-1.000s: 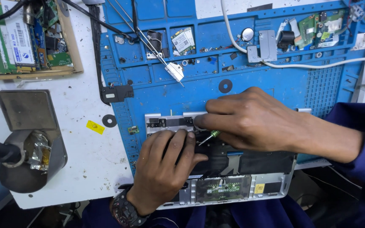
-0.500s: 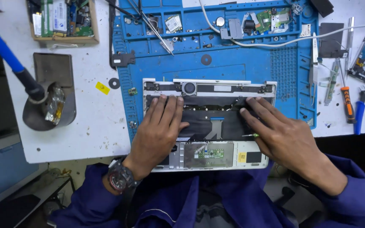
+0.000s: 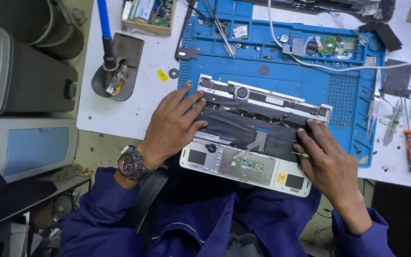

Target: The person works on a partially disassembled laptop at a workbench, holding the chassis steady with one hand while using a green screwdriver to unscrew and re-tighten screws around the edges of the device. They reposition the laptop and continue driving screws along its sides throughout the clip.

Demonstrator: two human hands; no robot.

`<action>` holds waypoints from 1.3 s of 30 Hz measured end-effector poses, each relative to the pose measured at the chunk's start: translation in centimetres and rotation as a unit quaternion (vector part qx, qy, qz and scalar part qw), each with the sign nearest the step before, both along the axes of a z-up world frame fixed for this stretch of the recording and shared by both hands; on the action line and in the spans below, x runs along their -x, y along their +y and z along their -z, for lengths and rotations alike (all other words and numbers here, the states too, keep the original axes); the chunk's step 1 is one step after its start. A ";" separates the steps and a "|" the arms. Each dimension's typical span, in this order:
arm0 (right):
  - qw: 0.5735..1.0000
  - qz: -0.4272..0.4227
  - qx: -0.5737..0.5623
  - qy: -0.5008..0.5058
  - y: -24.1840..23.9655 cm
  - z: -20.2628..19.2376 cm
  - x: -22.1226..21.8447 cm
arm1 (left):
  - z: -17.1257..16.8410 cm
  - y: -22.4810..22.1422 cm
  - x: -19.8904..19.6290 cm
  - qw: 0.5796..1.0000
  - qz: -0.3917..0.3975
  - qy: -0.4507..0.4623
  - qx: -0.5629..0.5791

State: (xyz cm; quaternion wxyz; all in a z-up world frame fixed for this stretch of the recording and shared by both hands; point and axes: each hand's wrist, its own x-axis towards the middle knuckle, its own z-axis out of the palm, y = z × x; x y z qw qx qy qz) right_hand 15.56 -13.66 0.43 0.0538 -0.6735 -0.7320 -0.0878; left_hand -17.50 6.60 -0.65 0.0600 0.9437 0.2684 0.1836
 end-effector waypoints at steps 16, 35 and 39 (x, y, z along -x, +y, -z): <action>0.992 -0.009 -0.028 0.120 -0.9 0.7 -0.1 | -0.7 1.9 -0.9 0.986 0.079 0.144 0.024; 0.989 0.062 -0.083 0.110 -3.2 1.4 0.5 | -4.9 -1.4 0.1 0.984 0.070 0.113 0.120; 0.986 0.067 -0.084 0.126 -6.4 -0.4 1.3 | -3.5 -0.7 3.9 0.995 -0.003 0.067 0.077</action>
